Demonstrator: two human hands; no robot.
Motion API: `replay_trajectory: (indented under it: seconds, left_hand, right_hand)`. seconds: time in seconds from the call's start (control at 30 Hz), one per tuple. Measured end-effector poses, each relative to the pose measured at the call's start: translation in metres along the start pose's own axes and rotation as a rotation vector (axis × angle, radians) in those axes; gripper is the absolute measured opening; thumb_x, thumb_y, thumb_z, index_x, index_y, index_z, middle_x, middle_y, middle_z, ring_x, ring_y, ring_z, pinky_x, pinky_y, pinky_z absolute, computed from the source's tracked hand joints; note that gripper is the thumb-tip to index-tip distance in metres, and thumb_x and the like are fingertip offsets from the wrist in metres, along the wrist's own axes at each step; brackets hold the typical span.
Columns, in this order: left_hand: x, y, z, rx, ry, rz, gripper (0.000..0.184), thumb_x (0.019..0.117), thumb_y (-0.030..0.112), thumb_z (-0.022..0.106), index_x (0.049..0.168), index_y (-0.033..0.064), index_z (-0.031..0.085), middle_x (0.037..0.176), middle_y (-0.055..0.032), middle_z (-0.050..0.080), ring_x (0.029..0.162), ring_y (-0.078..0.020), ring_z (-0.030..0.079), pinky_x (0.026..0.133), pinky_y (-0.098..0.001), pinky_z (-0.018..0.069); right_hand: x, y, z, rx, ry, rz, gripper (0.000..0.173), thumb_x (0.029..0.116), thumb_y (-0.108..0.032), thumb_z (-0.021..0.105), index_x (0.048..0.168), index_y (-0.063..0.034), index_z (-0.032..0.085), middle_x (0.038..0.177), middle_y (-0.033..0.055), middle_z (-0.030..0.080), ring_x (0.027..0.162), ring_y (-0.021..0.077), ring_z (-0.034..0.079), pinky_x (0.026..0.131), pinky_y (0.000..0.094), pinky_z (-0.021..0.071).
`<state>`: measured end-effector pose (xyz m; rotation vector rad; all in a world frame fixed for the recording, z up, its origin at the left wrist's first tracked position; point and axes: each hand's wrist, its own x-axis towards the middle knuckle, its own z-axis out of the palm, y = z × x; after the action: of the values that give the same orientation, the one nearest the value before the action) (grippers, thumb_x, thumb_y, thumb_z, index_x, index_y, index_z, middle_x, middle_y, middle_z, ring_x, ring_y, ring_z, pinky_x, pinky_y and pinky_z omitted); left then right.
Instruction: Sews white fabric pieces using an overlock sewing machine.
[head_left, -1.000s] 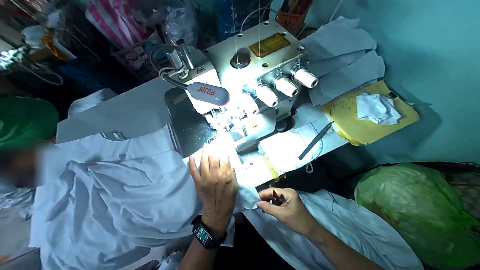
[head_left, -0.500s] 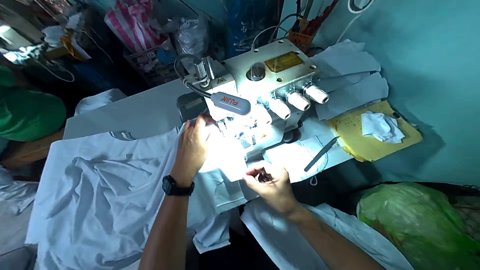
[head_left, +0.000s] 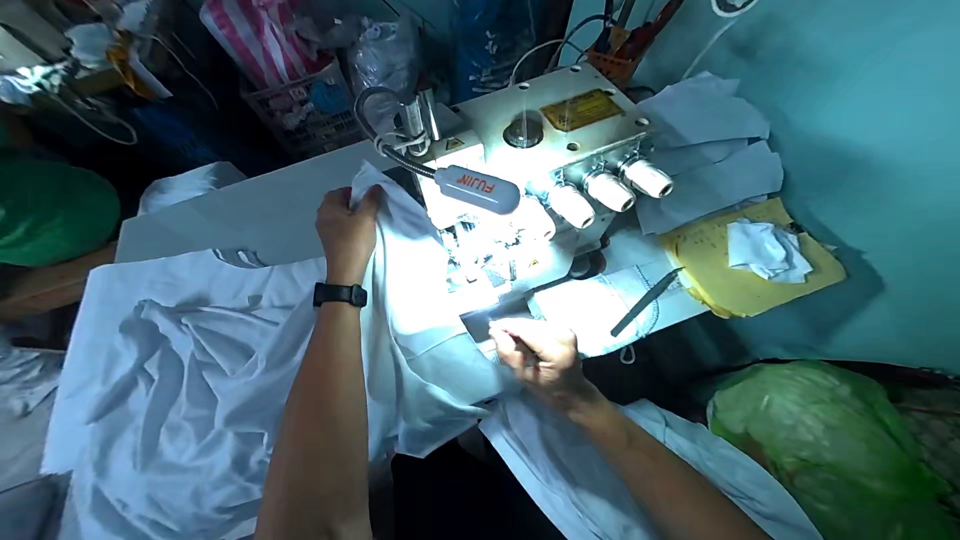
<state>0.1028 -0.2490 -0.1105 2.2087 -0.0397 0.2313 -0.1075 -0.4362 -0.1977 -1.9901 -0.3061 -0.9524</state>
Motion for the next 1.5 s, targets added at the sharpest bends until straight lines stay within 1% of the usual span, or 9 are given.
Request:
replay_trajectory:
  seconds: [0.13, 0.27, 0.37, 0.57, 1.0, 1.07, 1.17, 1.3, 1.5]
  left_hand:
    - [-0.053, -0.012, -0.027, -0.263, 0.235, 0.152, 0.029, 0.1016, 0.026, 0.061, 0.116, 0.0004, 0.057, 0.090, -0.0020, 0.064, 0.079, -0.0070, 0.064, 0.076, -0.0300, 0.0560]
    - [-0.124, -0.019, -0.079, -0.171, 0.084, 0.502, 0.062, 0.0989, 0.015, 0.064, 0.147, 0.0026, 0.028, 0.129, -0.0029, 0.064, 0.109, -0.0074, 0.067, 0.092, -0.0279, 0.0573]
    - [-0.165, -0.034, -0.096, 0.096, 0.030, 0.730, 0.027, 0.0999, 0.016, 0.065, 0.115, -0.0066, 0.065, 0.108, -0.0153, 0.072, 0.099, -0.0141, 0.069, 0.089, -0.0295, 0.0566]
    - [-0.241, -0.073, -0.105, 0.180, 0.022, 0.648, 0.016, 0.1003, 0.003, 0.060, 0.103, -0.0029, 0.074, 0.106, -0.0166, 0.073, 0.102, -0.0177, 0.070, 0.092, -0.0255, 0.0547]
    - [-0.304, -0.039, -0.103, 0.115, 0.212, 0.517, 0.009, 0.0964, 0.003, 0.067, 0.097, -0.0026, 0.073, 0.097, -0.0126, 0.074, 0.094, -0.0103, 0.070, 0.086, -0.0173, 0.0554]
    - [-0.310, -0.027, -0.117, 0.318, 0.105, 0.353, 0.015, 0.0959, 0.013, 0.068, 0.097, 0.0003, 0.077, 0.102, -0.0133, 0.075, 0.097, -0.0158, 0.072, 0.089, -0.0242, 0.0568]
    - [-0.317, -0.007, -0.123, 0.578, -0.184, 0.202, 0.046, 0.0916, 0.040, 0.069, 0.123, 0.0063, 0.073, 0.140, -0.0290, 0.058, 0.132, -0.0563, 0.050, 0.105, -0.0774, 0.0321]
    - [-0.297, 0.026, -0.061, 0.491, 0.033, 0.399, 0.030, 0.1048, 0.033, 0.054, 0.123, 0.0144, 0.069, 0.136, -0.0177, 0.063, 0.137, -0.0367, 0.051, 0.113, -0.0660, 0.0269]
    - [-0.200, 0.025, 0.002, 0.539, -0.063, 0.499, 0.038, 0.1011, 0.014, 0.047, 0.130, -0.0080, 0.059, 0.147, -0.0267, 0.052, 0.144, -0.0432, 0.043, 0.111, -0.0735, 0.0278]
  right_hand:
    - [-0.031, 0.041, -0.012, -0.278, -0.054, 0.136, 0.016, 0.0894, -0.014, 0.066, 0.089, -0.0031, 0.078, 0.075, 0.0085, 0.074, 0.064, 0.0168, 0.070, 0.059, 0.0340, 0.0564]
    - [-0.029, 0.040, -0.010, -0.411, -0.114, 0.207, 0.015, 0.0851, -0.021, 0.069, 0.088, -0.0085, 0.078, 0.072, 0.0067, 0.072, 0.061, 0.0221, 0.068, 0.053, 0.0441, 0.0516]
    - [-0.027, 0.038, -0.012, -0.369, -0.145, 0.245, 0.016, 0.0852, -0.022, 0.073, 0.091, -0.0085, 0.079, 0.074, 0.0077, 0.073, 0.062, 0.0233, 0.068, 0.055, 0.0467, 0.0524]
    - [-0.013, -0.019, -0.012, -0.113, -0.321, 0.158, 0.067, 0.1001, -0.062, 0.047, 0.107, 0.0003, 0.071, 0.071, 0.0080, 0.065, 0.059, 0.0188, 0.059, 0.056, 0.0402, 0.0490]
    - [-0.013, -0.106, 0.057, -0.025, -0.311, -0.330, 0.021, 0.1002, -0.017, 0.062, 0.094, -0.0001, 0.075, 0.081, 0.0107, 0.070, 0.065, 0.0208, 0.064, 0.054, 0.0311, 0.0475]
    - [-0.001, -0.100, 0.040, 0.115, -0.338, -0.199, 0.020, 0.0989, -0.015, 0.064, 0.093, 0.0011, 0.073, 0.078, 0.0093, 0.069, 0.066, 0.0163, 0.066, 0.057, 0.0281, 0.0535]
    - [0.019, -0.064, -0.002, 0.198, -0.341, 0.035, 0.020, 0.0962, -0.015, 0.065, 0.099, 0.0040, 0.071, 0.081, 0.0072, 0.065, 0.068, 0.0045, 0.059, 0.062, 0.0174, 0.0508]
    - [0.008, 0.013, -0.020, -0.082, -0.177, 0.259, 0.036, 0.0898, -0.025, 0.074, 0.111, 0.0037, 0.070, 0.092, 0.0137, 0.067, 0.073, 0.0118, 0.060, 0.067, 0.0262, 0.0509]
    - [-0.009, 0.033, -0.020, -0.192, -0.082, 0.372, 0.016, 0.0914, -0.003, 0.068, 0.106, 0.0039, 0.071, 0.091, 0.0155, 0.071, 0.074, 0.0193, 0.067, 0.070, 0.0340, 0.0569]
